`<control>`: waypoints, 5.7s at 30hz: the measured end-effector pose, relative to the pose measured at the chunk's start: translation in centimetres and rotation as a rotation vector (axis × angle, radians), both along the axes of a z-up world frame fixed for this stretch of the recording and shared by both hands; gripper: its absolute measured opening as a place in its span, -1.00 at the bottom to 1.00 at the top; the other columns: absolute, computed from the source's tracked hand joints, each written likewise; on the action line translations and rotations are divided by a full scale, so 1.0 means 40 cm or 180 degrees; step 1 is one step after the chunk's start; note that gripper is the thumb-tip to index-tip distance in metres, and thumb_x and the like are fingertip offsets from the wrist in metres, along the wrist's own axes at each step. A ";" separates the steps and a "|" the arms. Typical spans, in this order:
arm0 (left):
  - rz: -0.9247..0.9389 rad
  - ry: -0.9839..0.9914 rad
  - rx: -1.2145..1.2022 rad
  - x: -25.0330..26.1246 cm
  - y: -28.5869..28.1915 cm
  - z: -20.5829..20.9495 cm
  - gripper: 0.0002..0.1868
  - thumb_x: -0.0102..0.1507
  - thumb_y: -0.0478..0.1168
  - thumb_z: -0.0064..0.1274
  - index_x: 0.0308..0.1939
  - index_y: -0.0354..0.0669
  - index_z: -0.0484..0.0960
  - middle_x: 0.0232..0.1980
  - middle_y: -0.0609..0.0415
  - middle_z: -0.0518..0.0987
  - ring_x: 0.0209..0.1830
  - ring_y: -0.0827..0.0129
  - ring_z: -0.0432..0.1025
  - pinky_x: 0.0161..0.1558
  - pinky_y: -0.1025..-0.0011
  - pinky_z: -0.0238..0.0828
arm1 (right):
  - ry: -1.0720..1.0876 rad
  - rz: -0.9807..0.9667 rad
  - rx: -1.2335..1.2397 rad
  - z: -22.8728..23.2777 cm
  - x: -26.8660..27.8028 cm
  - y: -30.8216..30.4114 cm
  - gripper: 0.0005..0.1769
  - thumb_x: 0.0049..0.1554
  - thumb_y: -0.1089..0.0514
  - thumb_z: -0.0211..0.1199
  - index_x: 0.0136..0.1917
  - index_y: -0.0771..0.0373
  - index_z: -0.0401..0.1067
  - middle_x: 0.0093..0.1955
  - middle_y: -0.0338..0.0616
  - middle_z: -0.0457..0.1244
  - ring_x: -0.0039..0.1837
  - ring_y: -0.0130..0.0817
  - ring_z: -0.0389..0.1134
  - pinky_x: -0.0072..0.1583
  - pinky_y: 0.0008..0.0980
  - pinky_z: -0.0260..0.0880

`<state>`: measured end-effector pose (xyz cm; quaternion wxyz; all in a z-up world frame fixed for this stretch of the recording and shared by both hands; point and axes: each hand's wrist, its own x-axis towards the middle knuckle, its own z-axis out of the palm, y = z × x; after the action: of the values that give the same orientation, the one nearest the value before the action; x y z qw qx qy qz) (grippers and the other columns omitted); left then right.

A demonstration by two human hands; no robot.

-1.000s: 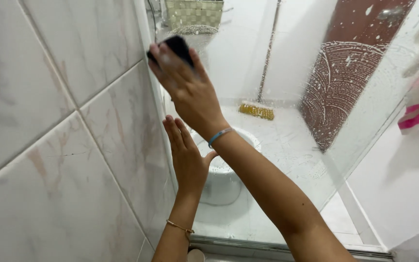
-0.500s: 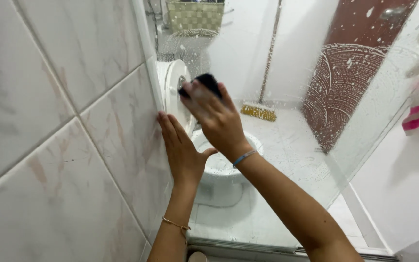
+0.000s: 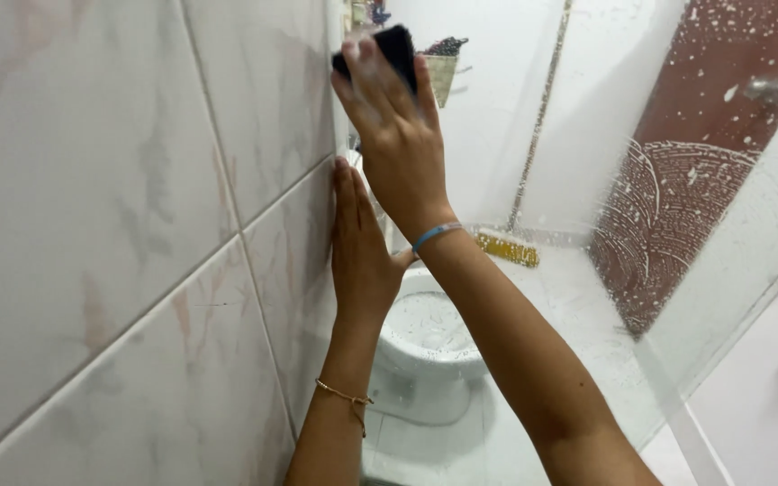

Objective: Cleaning the glass door and track of a shower.

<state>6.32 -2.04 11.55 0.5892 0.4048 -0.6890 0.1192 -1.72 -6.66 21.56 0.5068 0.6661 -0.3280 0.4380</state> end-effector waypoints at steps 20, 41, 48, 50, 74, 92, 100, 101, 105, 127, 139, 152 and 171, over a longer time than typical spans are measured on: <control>-0.0077 0.0062 0.0114 -0.002 -0.010 0.007 0.44 -0.06 0.00 0.51 0.54 -0.45 -0.25 0.64 -0.33 -0.25 0.67 -0.06 -0.27 0.60 0.12 -0.20 | 0.0409 0.0298 0.0309 -0.038 -0.031 0.048 -0.49 0.27 0.33 0.21 0.44 -0.01 0.44 0.59 -0.35 0.16 0.65 -0.37 0.06 0.67 -0.02 -0.21; -0.0309 0.0022 -0.0129 0.008 -0.017 0.133 0.42 -0.01 0.09 0.48 0.56 -0.35 -0.29 0.65 -0.26 -0.27 0.67 -0.02 -0.34 0.57 0.04 -0.30 | -0.0078 0.0221 -0.0213 0.154 0.049 0.016 -0.33 0.12 0.43 0.21 0.49 0.16 0.39 0.67 -0.25 0.02 0.70 -0.33 -0.09 0.69 0.00 -0.29; -0.0385 0.0048 -0.0242 0.003 -0.030 0.137 0.41 0.01 0.09 0.46 0.57 -0.31 -0.31 0.66 -0.22 -0.28 0.68 0.00 -0.36 0.56 0.03 -0.33 | -0.0151 0.0152 -0.0174 0.230 0.068 0.014 -0.22 0.08 0.50 0.13 0.56 0.19 0.25 0.67 -0.23 0.00 0.69 -0.30 -0.07 0.66 0.03 -0.25; -0.0405 0.0059 -0.0286 0.014 -0.029 0.179 0.41 0.01 0.09 0.45 0.57 -0.30 -0.32 0.67 -0.21 -0.28 0.68 0.01 -0.37 0.56 0.03 -0.34 | -0.0152 0.0119 -0.0195 0.263 0.075 0.028 -0.24 0.10 0.49 0.11 0.56 0.21 0.23 0.67 -0.19 0.00 0.69 -0.29 -0.07 0.65 0.04 -0.25; -0.0236 0.0131 -0.0458 -0.010 -0.046 0.194 0.47 -0.10 0.20 0.42 0.58 -0.26 -0.26 0.67 -0.14 -0.23 0.68 0.06 -0.33 0.56 0.02 -0.31 | 0.0039 0.0157 -0.0077 0.292 -0.040 0.067 -0.34 0.19 0.40 0.01 0.55 0.13 0.24 0.65 -0.19 0.02 0.69 -0.28 -0.07 0.67 -0.01 -0.27; 0.0189 0.0281 -0.0209 -0.107 -0.064 0.157 0.43 0.00 0.33 0.28 0.59 -0.17 -0.38 0.67 -0.10 -0.38 0.68 0.09 -0.45 0.57 -0.09 -0.50 | -0.1910 -0.0711 -0.0699 0.259 -0.708 0.196 -0.31 0.34 0.40 -0.09 0.69 0.09 0.08 0.75 -0.18 -0.07 0.75 -0.16 -0.14 0.70 0.05 -0.38; 0.0122 0.0255 -0.0230 -0.125 -0.051 0.118 0.41 0.03 0.33 0.27 0.60 -0.14 -0.39 0.68 -0.06 -0.37 0.69 0.12 -0.45 0.57 -0.10 -0.52 | -0.2568 -0.0873 -0.0726 0.124 -0.587 0.148 -0.25 0.24 0.42 -0.06 0.68 0.20 0.07 0.72 0.03 -0.10 0.72 -0.04 -0.16 0.62 0.13 -0.42; 0.0110 0.0235 -0.0230 -0.125 -0.049 0.117 0.41 0.03 0.31 0.28 0.59 -0.16 -0.39 0.68 -0.06 -0.36 0.68 0.13 -0.44 0.57 -0.10 -0.51 | -0.2428 -0.0878 -0.0879 0.111 -0.562 0.125 -0.27 0.29 0.44 -0.08 0.69 0.20 0.04 0.74 -0.02 -0.10 0.75 -0.09 -0.16 0.68 0.10 -0.39; 0.0006 0.0191 -0.0164 -0.125 -0.040 0.099 0.37 0.07 0.22 0.31 0.60 -0.18 -0.36 0.69 -0.06 -0.34 0.69 0.13 -0.42 0.58 -0.08 -0.46 | -0.1902 -0.0796 -0.0976 0.091 -0.357 0.104 -0.28 0.33 0.50 -0.09 0.69 0.17 0.05 0.74 -0.13 -0.07 0.77 -0.21 -0.15 0.77 0.02 -0.32; -0.0210 0.0374 -0.0055 -0.265 0.058 -0.029 0.06 0.15 -0.31 0.23 0.61 -0.21 -0.09 0.69 -0.11 -0.18 0.71 -0.02 -0.37 0.61 -0.05 -0.39 | 0.0049 0.0052 0.0383 -0.118 -0.266 0.171 -0.58 0.34 0.16 0.14 0.45 0.02 0.40 0.62 -0.29 0.10 0.66 -0.36 0.02 0.67 -0.02 -0.20; 0.0120 -0.1196 -0.0445 -0.731 0.147 0.018 -0.15 0.32 -0.34 -0.08 0.65 -0.13 -0.12 0.72 0.08 -0.19 0.71 0.31 -0.34 0.62 0.12 -0.54 | -0.1117 -0.0358 0.0027 -0.161 -0.770 0.299 -0.51 0.39 0.15 0.10 0.57 0.09 0.25 0.68 -0.04 -0.01 0.72 -0.06 -0.08 0.68 0.06 -0.16; -0.0273 -0.1831 -0.0527 -0.868 0.206 -0.170 -0.15 0.29 -0.28 -0.11 0.65 0.09 -0.07 0.71 0.21 -0.17 0.70 0.36 -0.31 0.60 0.15 -0.54 | -0.2343 -0.0575 0.0119 -0.392 -0.909 0.359 -0.35 0.41 0.13 -0.03 0.70 0.14 -0.11 0.75 0.09 -0.24 0.76 0.06 -0.28 0.67 0.05 -0.24; -0.0280 -0.1564 -0.0589 -0.877 0.207 0.034 0.23 0.15 0.24 0.17 0.66 -0.05 -0.26 0.72 0.19 -0.30 0.70 0.39 -0.45 0.61 0.17 -0.69 | -0.2162 -0.0067 -0.0291 -0.034 -0.961 0.365 -0.40 0.35 0.33 0.05 0.61 0.00 0.18 0.57 0.00 0.06 0.52 -0.12 0.21 0.43 -0.21 0.37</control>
<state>-28.77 6.24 12.92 0.4434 0.2778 -0.8145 0.2507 -40.15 7.94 20.19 0.4025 0.4555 -0.4649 0.6438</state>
